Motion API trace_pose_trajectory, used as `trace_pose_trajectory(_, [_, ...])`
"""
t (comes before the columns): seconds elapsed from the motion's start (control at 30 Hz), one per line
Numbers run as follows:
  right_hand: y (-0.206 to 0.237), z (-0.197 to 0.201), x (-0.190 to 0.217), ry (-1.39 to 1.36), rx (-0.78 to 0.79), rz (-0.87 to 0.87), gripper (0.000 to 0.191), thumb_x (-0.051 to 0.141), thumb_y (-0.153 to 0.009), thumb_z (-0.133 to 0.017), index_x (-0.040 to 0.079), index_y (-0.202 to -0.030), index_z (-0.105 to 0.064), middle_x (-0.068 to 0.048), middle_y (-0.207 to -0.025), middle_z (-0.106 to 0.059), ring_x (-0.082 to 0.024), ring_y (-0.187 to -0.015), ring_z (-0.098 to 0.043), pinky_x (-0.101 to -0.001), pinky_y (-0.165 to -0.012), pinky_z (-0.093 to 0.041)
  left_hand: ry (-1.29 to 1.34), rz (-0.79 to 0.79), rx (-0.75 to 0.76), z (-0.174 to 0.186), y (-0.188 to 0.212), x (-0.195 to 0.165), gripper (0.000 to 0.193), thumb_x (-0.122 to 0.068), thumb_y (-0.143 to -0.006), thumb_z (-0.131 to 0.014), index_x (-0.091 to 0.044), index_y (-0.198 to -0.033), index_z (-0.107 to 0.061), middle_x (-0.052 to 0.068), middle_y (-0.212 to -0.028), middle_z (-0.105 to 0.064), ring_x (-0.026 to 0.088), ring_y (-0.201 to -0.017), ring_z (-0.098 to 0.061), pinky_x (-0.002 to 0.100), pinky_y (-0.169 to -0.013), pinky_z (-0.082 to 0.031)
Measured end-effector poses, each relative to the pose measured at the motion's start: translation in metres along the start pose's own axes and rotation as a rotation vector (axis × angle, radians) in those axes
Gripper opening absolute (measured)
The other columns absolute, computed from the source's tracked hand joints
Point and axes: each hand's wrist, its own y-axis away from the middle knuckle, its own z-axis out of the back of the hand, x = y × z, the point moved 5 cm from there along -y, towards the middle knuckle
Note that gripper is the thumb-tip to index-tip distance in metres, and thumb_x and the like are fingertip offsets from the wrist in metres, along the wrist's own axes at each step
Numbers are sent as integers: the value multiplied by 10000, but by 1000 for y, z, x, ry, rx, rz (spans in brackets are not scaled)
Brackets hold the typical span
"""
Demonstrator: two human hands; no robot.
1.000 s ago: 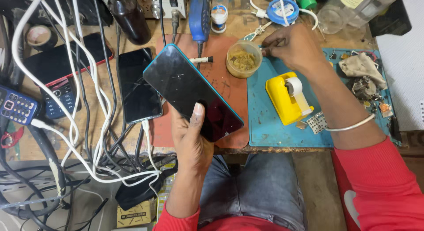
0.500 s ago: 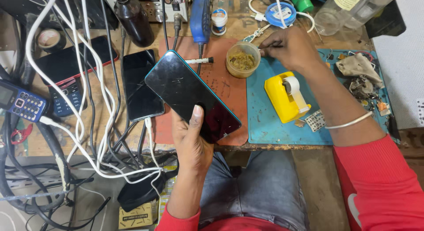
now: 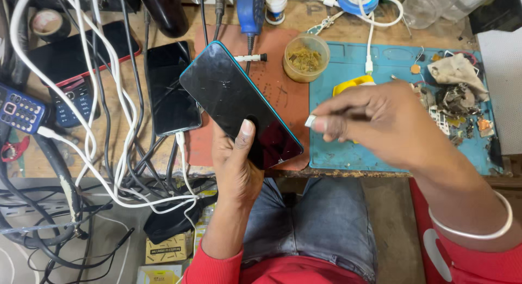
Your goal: The person works at a cluttered repair bench, applying tape to an opened smartphone body, then handling and testing a blue smartphone, plugging in a charging cable, and prying off its back cover. They then use a screwdriver to work on the exposed internal board and battery of the disassembled phone.
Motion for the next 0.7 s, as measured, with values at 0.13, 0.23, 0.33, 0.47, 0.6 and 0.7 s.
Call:
trace_pose_trajectory(0.13, [5, -18, 3, -25, 56, -66, 213, 120, -837, -801, -9, -1006, -814, -70, -828, -793, -87, -707, -705, -244, -625, -574, 41, 39, 20, 2, 3, 0, 513, -81, -1017, -654, -27, -1487, -456, 95, -1398, -595, 202, -1261, -599, 392, -1098, -496])
trace_pose_trajectory(0.23, [8, -25, 2, -34, 100, -93, 220, 126, -825, -803, -14, -994, -817, -56, -851, -794, -77, -721, -696, -239, -629, -570, 46, 41, 39, 0, 3, -2, 506, -58, -1030, -653, 7, -1495, -466, 121, -1355, -613, 229, -1214, -617, 401, -1064, -511])
trace_pose_trajectory(0.33, [10, -29, 4, -7, 132, -89, 211, 132, -827, -798, -8, -983, -823, -47, -830, -777, -71, -712, -678, -240, -612, -553, 41, 26, 26, -3, 2, -4, 505, -44, -996, -642, -7, -1472, -474, 109, -1321, -629, 221, -1182, -636, 391, -1038, -527])
trace_pose_trajectory(0.47, [9, -27, 13, 117, 155, -45, 201, 155, -822, -795, 33, -977, -833, -51, -757, -738, -88, -653, -615, -275, -552, -499, 1, 22, 7, -6, 2, -5, 528, -31, -952, -653, -25, -1451, -480, 88, -1314, -638, 198, -1169, -639, 365, -1024, -525])
trace_pose_trajectory(0.6, [5, -23, 22, 410, 233, -28, 249, 228, -795, -803, 111, -1013, -831, -23, -731, -753, -107, -615, -648, -286, -562, -508, -115, 13, 27, -8, 4, -1, 522, 0, -958, -684, 6, -1443, -490, 103, -1287, -643, 196, -1151, -635, 356, -1017, -522])
trace_pose_trajectory(0.7, [-1, -20, 23, 563, 262, -24, 252, 262, -800, -822, 133, -1016, -838, -24, -766, -761, -109, -649, -680, -291, -599, -515, -203, -7, 50, -9, 3, 2, 528, -3, -961, -695, 4, -1447, -491, 96, -1294, -644, 183, -1163, -633, 343, -1032, -519])
